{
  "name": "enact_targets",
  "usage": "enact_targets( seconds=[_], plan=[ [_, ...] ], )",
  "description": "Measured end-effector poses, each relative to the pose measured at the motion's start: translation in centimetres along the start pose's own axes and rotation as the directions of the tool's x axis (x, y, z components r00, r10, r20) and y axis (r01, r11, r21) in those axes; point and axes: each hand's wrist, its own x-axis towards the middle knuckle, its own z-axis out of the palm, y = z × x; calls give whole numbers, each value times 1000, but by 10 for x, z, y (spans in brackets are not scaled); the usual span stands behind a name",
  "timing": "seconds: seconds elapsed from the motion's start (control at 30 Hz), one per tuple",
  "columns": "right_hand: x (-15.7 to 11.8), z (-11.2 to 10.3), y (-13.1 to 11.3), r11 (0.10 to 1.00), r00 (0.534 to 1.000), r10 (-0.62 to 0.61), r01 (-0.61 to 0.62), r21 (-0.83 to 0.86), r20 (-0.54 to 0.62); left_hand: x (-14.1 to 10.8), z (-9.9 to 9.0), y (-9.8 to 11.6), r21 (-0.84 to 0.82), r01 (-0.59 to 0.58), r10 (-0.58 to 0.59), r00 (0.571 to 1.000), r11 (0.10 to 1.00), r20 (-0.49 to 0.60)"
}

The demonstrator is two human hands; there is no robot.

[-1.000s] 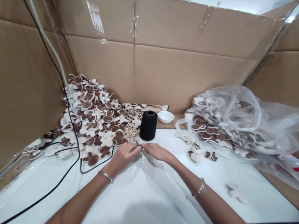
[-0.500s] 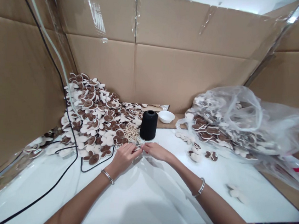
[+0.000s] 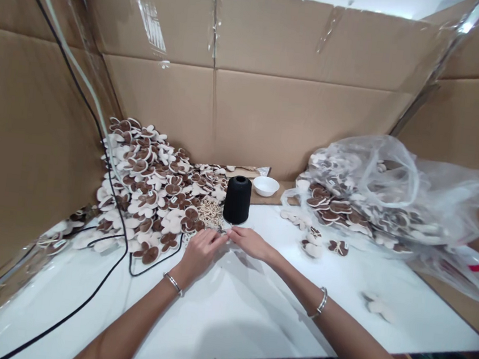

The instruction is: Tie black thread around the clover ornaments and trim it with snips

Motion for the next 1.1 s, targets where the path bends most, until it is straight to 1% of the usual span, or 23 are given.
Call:
enact_targets(
  seconds=[0.07,0.1,0.13,0.17,0.23,0.3,0.33,0.37,0.4,0.47,0.53,0.6,0.67,0.77,0.83,0.87,0.9,0.93,0.97,1.0,1.03,1.07,1.1],
  plan=[
    [2,4,8,994,998,18,-11,104,-67,2,1,0,-175,143,-143,990,974,12],
    [3,6,13,987,994,32,-15,160,-103,3,1,-1,-281,230,-232,972,932,26],
    [3,8,18,977,989,53,-23,211,-139,4,1,-2,-386,318,-323,945,866,54],
    [3,10,23,965,981,83,-36,258,-173,5,1,-2,-486,406,-416,904,774,93],
    [1,13,32,948,958,142,-58,314,-249,8,1,-5,-653,543,-571,796,527,201],
    [-4,13,38,956,933,174,-84,280,-316,9,2,-7,-754,596,-645,697,276,314],
    [-7,12,40,971,926,176,-108,215,-334,10,2,-8,-779,598,-654,668,187,356],
    [-10,10,41,983,924,173,-140,120,-341,11,1,-9,-791,596,-656,653,137,378],
    [-13,8,41,986,930,161,-169,6,-332,11,0,-11,-794,596,-658,647,120,386],
    [-17,3,41,960,946,120,-188,-207,-301,12,-2,-13,-785,604,-665,643,137,379],
    [-18,-2,42,917,960,80,-177,-358,-268,13,-5,-16,-772,616,-674,638,158,372],
    [-18,-7,46,874,966,53,-167,-456,-253,13,-6,-20,-760,633,-680,623,149,386],
    [-16,-12,52,832,966,20,-159,-532,-258,13,-7,-24,-752,651,-671,603,102,432],
    [-14,-18,65,778,960,-40,-143,-611,-276,11,-6,-31,-719,695,-604,584,26,543],
    [-14,-20,72,760,958,-66,-134,-636,-280,11,-8,-37,-681,732,-547,583,31,601],
    [-14,-21,75,758,958,-70,-131,-639,-279,11,-10,-41,-679,733,-545,588,46,597],
    [-14,-21,77,761,958,-72,-127,-637,-278,12,-13,-45,-700,711,-570,601,60,561],
    [-14,-21,78,764,958,-72,-125,-633,-276,13,-17,-48,-743,666,-619,612,68,492],
    [-15,-21,79,767,958,-73,-123,-630,-277,15,-21,-52,-795,603,-680,610,65,408],
    [-15,-21,80,767,957,-76,-122,-630,-278,17,-25,-54,-843,536,-733,593,49,334],
    [-16,-21,80,764,956,-81,-122,-634,-281,18,-29,-56,-875,484,-764,571,16,302],
    [-16,-20,80,760,955,-87,-120,-639,-283,20,-32,-56,-887,461,-763,560,-36,322],
    [-16,-20,80,756,954,-93,-119,-643,-285,21,-34,-54,-879,468,-739,561,-91,374]
  ],
)
